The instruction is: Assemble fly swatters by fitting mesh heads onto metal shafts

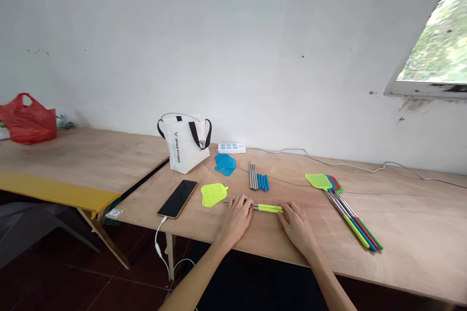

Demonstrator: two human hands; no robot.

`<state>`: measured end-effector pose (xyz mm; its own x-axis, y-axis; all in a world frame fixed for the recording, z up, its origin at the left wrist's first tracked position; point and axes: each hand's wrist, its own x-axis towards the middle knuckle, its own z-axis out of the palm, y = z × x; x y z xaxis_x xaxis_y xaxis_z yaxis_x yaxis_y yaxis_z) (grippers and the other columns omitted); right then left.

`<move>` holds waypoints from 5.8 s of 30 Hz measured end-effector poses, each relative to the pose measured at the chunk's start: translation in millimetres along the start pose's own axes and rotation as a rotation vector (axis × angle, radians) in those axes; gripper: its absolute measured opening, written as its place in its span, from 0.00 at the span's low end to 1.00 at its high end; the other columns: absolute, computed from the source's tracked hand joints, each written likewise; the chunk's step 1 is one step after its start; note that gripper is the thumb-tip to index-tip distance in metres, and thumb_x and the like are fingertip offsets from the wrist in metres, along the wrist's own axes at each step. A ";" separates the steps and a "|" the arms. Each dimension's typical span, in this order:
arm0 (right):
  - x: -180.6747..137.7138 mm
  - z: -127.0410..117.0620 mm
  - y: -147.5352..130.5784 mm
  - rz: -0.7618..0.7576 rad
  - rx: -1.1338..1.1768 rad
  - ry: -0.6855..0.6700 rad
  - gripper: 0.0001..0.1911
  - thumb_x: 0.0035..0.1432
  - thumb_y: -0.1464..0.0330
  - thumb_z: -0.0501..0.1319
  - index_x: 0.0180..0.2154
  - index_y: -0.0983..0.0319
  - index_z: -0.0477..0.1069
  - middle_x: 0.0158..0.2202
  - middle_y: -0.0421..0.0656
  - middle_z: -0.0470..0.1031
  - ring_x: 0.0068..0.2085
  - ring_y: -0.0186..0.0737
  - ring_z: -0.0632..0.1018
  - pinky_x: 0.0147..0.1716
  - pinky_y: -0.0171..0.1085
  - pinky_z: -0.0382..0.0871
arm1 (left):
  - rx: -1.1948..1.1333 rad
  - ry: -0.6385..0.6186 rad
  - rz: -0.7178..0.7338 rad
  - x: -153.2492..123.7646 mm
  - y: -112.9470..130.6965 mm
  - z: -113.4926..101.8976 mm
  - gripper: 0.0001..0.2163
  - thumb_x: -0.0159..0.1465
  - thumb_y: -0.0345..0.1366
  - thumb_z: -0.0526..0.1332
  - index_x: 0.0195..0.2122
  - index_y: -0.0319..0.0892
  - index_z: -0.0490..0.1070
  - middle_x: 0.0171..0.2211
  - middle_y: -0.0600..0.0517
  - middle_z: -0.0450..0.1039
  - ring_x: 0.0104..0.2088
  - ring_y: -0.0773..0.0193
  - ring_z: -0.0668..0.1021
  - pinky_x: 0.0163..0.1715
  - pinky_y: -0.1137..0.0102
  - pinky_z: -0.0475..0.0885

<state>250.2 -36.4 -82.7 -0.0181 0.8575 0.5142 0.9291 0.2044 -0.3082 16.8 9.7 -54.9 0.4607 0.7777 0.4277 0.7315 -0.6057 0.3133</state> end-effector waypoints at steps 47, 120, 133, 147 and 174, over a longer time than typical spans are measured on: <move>2.6 -15.6 -25.3 0.055 0.020 -0.332 0.20 0.72 0.65 0.45 0.51 0.52 0.74 0.47 0.41 0.82 0.43 0.46 0.81 0.39 0.38 0.67 | -0.033 -0.158 0.071 -1.2 7.0 -9.0 0.11 0.72 0.34 0.58 0.30 0.43 0.68 0.35 0.52 0.73 0.39 0.60 0.76 0.39 0.68 0.66; -8.4 -16.1 -50.4 -0.033 0.249 0.222 0.12 0.46 0.81 0.48 0.22 0.58 0.53 0.25 0.38 0.60 0.27 0.34 0.64 0.28 0.32 0.55 | -0.004 -0.168 0.060 0.0 6.5 -6.4 0.12 0.72 0.37 0.57 0.29 0.43 0.69 0.35 0.52 0.73 0.39 0.60 0.76 0.39 0.68 0.66; -4.2 -0.7 -48.9 -0.062 0.037 0.124 0.15 0.59 0.77 0.50 0.34 0.57 0.73 0.40 0.46 0.77 0.44 0.45 0.76 0.42 0.41 0.69 | -0.017 -0.132 0.076 -3.4 5.9 -8.3 0.10 0.72 0.37 0.58 0.32 0.43 0.71 0.41 0.50 0.72 0.44 0.60 0.76 0.43 0.67 0.70; -4.4 5.9 -51.3 -0.044 -0.069 -0.012 0.13 0.68 0.71 0.47 0.48 0.56 0.67 0.52 0.47 0.76 0.54 0.47 0.75 0.57 0.53 0.60 | -0.095 0.029 0.074 -1.9 3.0 -2.3 0.02 0.70 0.32 0.58 0.40 0.45 0.70 0.49 0.51 0.75 0.52 0.56 0.76 0.57 0.56 0.65; 2.0 0.4 -4.6 0.003 0.119 -0.040 0.11 0.69 0.62 0.52 0.41 0.54 0.73 0.43 0.44 0.76 0.47 0.46 0.77 0.49 0.46 0.69 | 0.218 -0.088 -0.394 0.3 -99.0 -46.3 0.25 0.68 0.51 0.59 0.63 0.47 0.67 0.63 0.42 0.68 0.66 0.43 0.66 0.63 0.51 0.61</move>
<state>245.8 -35.4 -80.6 -0.0323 0.8756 0.4819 0.8786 0.2547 -0.4039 -78.8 62.2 -46.5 0.1601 0.9586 0.2355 0.9439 -0.2185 0.2477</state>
